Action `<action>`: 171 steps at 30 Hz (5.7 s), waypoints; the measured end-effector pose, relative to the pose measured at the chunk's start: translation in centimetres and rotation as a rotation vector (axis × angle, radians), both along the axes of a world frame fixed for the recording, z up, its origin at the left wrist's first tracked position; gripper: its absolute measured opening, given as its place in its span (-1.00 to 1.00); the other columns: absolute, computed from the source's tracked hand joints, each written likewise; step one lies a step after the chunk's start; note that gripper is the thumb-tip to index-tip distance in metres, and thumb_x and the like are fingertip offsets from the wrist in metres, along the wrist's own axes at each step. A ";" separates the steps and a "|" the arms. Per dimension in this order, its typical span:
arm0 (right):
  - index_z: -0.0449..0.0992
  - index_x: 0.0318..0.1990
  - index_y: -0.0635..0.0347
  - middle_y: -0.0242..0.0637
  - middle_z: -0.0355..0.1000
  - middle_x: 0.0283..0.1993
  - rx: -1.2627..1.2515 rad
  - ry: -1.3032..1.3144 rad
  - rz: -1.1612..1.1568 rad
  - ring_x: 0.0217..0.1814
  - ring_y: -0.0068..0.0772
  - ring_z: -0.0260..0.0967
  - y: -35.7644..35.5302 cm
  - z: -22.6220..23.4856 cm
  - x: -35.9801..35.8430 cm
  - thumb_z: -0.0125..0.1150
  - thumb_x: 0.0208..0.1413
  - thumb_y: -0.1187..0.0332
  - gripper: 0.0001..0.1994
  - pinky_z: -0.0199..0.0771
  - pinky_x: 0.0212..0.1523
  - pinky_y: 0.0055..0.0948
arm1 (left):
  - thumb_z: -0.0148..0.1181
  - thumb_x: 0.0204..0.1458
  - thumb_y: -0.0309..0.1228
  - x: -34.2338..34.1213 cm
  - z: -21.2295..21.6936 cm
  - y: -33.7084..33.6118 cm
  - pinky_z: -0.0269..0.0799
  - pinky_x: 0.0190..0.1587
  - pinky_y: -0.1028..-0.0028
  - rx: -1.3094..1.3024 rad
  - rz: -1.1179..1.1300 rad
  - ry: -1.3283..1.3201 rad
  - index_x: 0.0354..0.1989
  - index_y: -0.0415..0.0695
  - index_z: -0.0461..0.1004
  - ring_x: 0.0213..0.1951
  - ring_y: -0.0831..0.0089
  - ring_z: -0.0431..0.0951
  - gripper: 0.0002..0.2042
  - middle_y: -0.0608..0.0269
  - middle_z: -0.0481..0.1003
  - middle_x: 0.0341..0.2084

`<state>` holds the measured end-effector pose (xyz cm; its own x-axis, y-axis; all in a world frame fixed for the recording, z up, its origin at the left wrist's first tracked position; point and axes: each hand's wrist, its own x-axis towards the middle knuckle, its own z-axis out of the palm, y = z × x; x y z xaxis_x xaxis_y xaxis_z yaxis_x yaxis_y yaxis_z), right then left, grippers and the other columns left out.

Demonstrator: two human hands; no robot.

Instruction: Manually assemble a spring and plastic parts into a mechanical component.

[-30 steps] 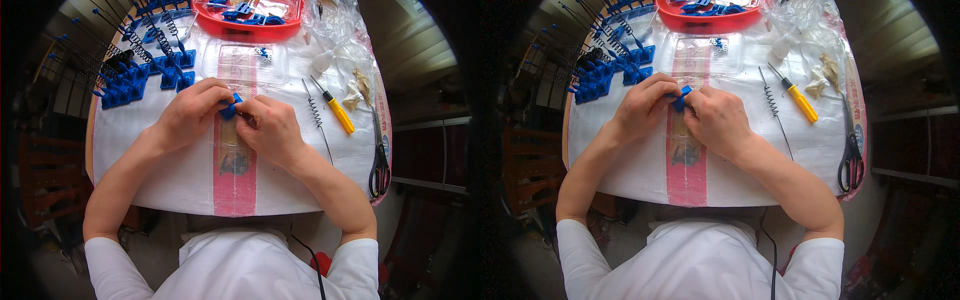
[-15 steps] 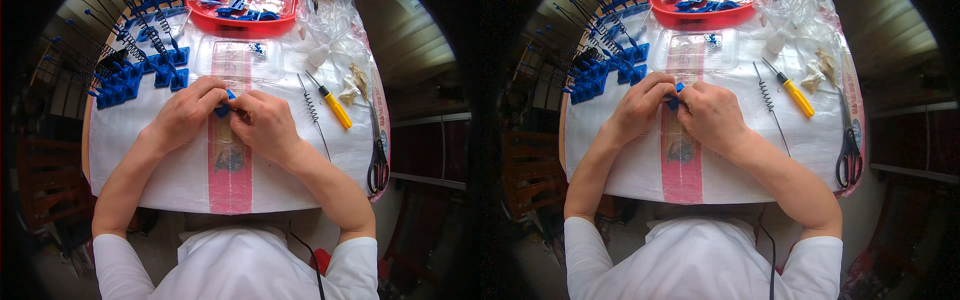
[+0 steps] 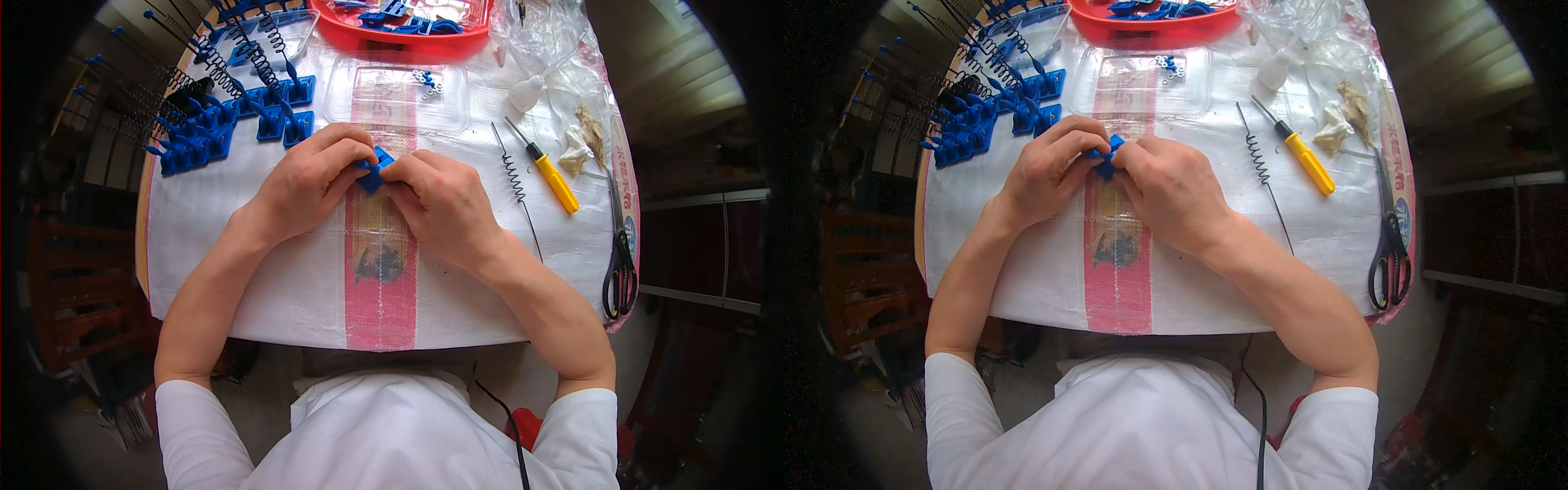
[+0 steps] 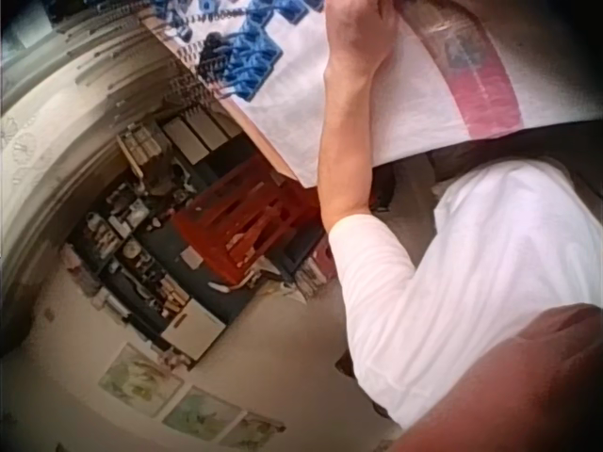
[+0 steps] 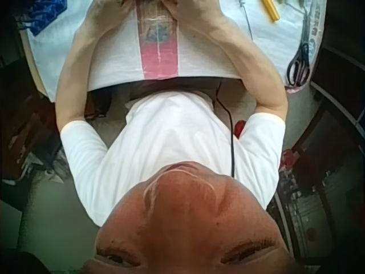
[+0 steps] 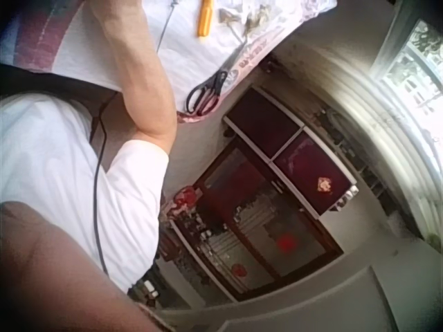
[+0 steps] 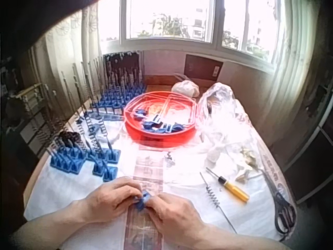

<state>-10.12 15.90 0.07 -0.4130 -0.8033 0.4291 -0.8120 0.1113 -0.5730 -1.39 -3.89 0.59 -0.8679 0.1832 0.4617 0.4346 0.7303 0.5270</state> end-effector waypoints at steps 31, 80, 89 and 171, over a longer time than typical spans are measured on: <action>0.50 -0.33 0.20 -0.16 0.46 -0.41 0.094 -0.053 -0.142 -0.31 -0.08 0.47 0.3 0.7 0.1 0.31 0.04 0.39 -0.88 0.46 -0.27 -0.18 | 0.28 -0.14 -0.74 0.0 -0.1 0.0 0.54 -0.10 0.35 -0.010 -0.023 0.045 -0.24 -0.23 0.46 -0.15 0.15 0.59 -0.73 0.11 0.57 -0.22; 0.52 -0.35 0.25 -0.22 0.46 -0.45 -0.141 -0.237 -0.179 -0.52 -0.35 0.42 -0.3 1.0 0.3 0.36 0.07 0.48 -0.90 0.39 -0.51 -0.40 | 0.22 -0.02 -0.77 0.8 0.0 0.4 0.53 -0.14 0.54 0.373 0.008 0.017 0.10 -0.21 0.39 -0.22 0.53 0.62 -0.54 0.24 0.58 -0.22; 0.57 -0.25 0.25 -0.23 0.54 -0.34 -0.339 -0.112 -0.040 -0.42 -0.39 0.51 -0.7 1.0 0.0 0.39 -0.01 0.58 -0.83 0.49 -0.42 -0.46 | 0.23 -0.03 -0.74 0.8 -0.2 0.6 0.54 -0.14 0.51 0.341 0.036 0.148 0.07 -0.20 0.41 -0.24 0.54 0.60 -0.56 0.25 0.55 -0.20; 0.41 -0.33 0.19 -0.12 0.46 -0.46 0.173 0.080 -0.018 -0.42 -0.04 0.47 -0.1 1.9 -0.5 0.18 0.19 0.36 -0.87 0.41 -0.42 -0.16 | 0.15 0.22 -0.51 0.5 -0.3 0.0 0.56 -0.25 0.60 1.089 -0.120 -0.699 0.17 -0.28 0.36 -0.30 0.60 0.57 -0.65 0.21 0.53 -0.17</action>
